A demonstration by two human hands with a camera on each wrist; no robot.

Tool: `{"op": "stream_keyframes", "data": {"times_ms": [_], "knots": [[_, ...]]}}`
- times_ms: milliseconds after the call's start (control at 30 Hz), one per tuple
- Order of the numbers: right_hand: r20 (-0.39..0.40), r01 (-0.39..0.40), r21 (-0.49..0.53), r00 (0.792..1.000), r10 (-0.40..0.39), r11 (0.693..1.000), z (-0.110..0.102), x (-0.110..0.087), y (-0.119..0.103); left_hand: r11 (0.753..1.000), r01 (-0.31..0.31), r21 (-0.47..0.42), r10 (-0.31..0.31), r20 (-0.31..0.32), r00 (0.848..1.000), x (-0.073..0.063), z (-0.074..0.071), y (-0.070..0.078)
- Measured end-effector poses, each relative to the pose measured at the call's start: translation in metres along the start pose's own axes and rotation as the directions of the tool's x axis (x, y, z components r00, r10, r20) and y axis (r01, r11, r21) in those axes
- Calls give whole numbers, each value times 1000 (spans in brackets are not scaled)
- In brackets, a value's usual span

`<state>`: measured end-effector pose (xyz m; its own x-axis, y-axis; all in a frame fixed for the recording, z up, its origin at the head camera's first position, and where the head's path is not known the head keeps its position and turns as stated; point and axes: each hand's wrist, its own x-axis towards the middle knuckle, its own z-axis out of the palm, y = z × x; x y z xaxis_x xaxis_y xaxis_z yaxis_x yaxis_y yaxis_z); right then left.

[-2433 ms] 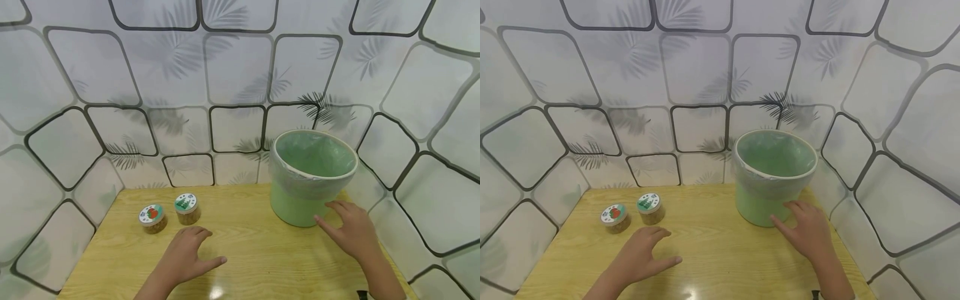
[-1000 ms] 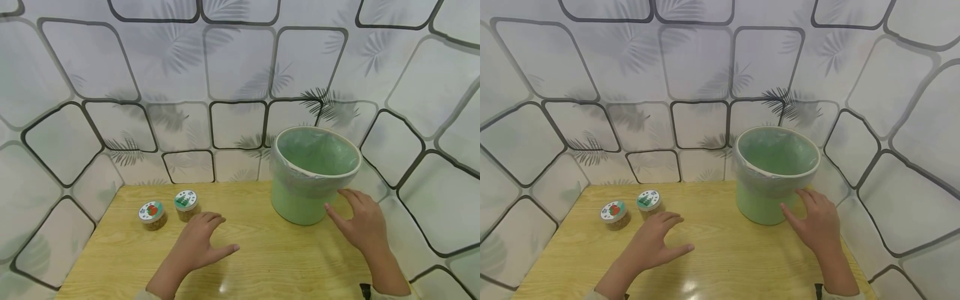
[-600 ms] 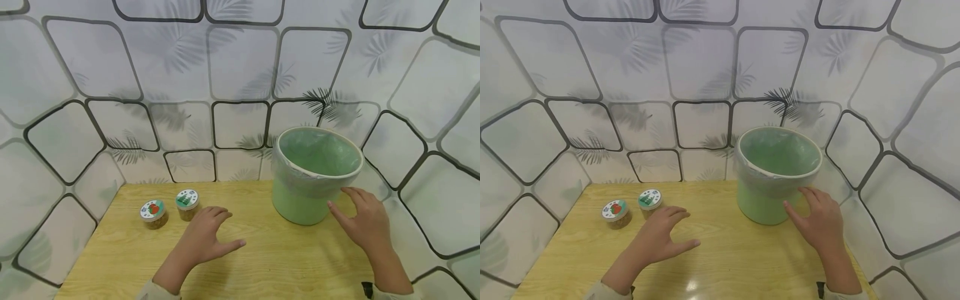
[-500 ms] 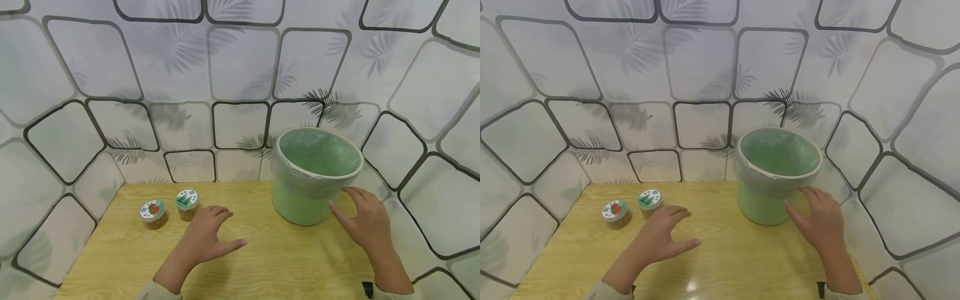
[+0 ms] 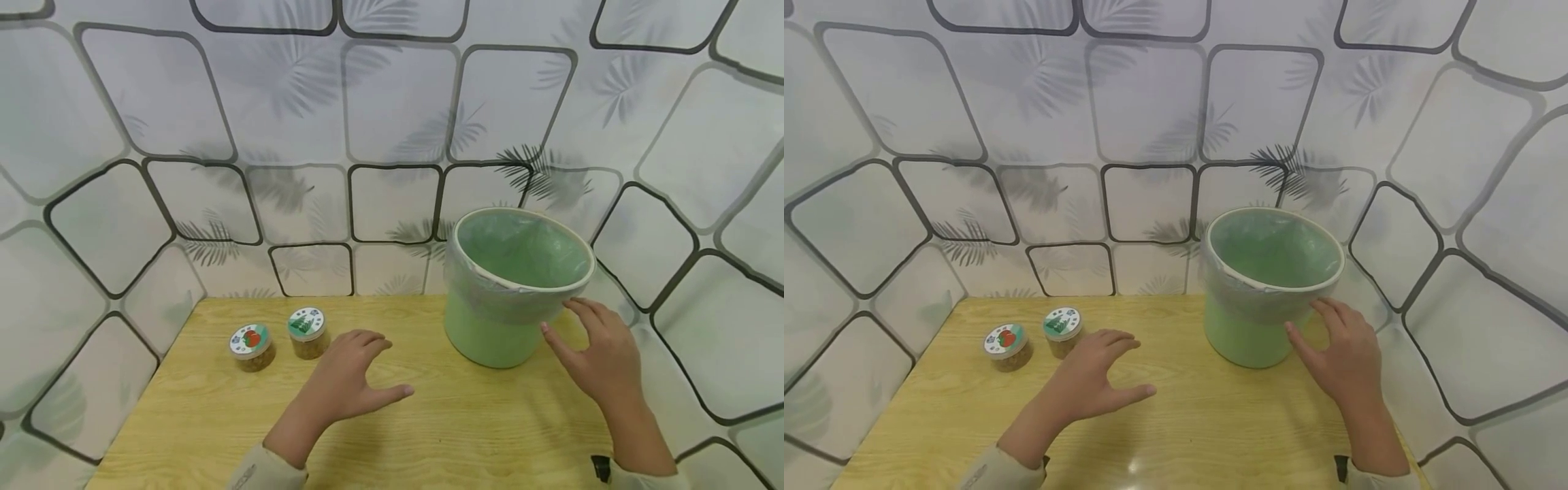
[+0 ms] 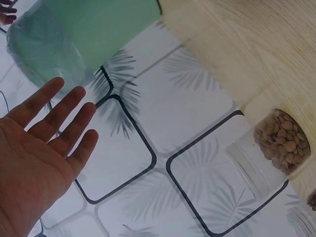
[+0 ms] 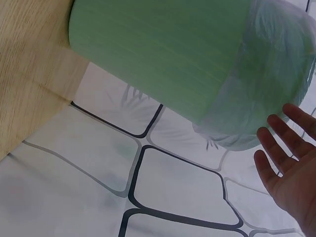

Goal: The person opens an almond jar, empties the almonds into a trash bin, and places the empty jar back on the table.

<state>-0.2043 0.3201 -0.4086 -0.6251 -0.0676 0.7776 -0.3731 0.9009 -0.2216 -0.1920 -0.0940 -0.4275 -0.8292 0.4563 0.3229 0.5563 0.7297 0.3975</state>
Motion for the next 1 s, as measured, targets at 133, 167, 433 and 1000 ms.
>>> {"op": "stream_keyframes", "data": {"times_ms": [133, 167, 433, 1000], "knots": [[0, -3, 1, 1000, 3, 1000, 2, 3, 0, 1000, -6, -25, 6, -9, 1000, 3, -2, 1], [0, -3, 1, 1000, 3, 1000, 2, 4, 1, 1000, -7, -25, 6, -12, 1000, 4, -2, 2], [-15, -19, 16, 1000, 19, 1000, 3, 6, 1, 998, -29, -62, 27, -39, 999, 10, 1, 6], [-82, -39, 32, 996, 41, 999, 4, 10, 8, 996, -56, -74, 51, -67, 996, 23, 3, 15]]}}
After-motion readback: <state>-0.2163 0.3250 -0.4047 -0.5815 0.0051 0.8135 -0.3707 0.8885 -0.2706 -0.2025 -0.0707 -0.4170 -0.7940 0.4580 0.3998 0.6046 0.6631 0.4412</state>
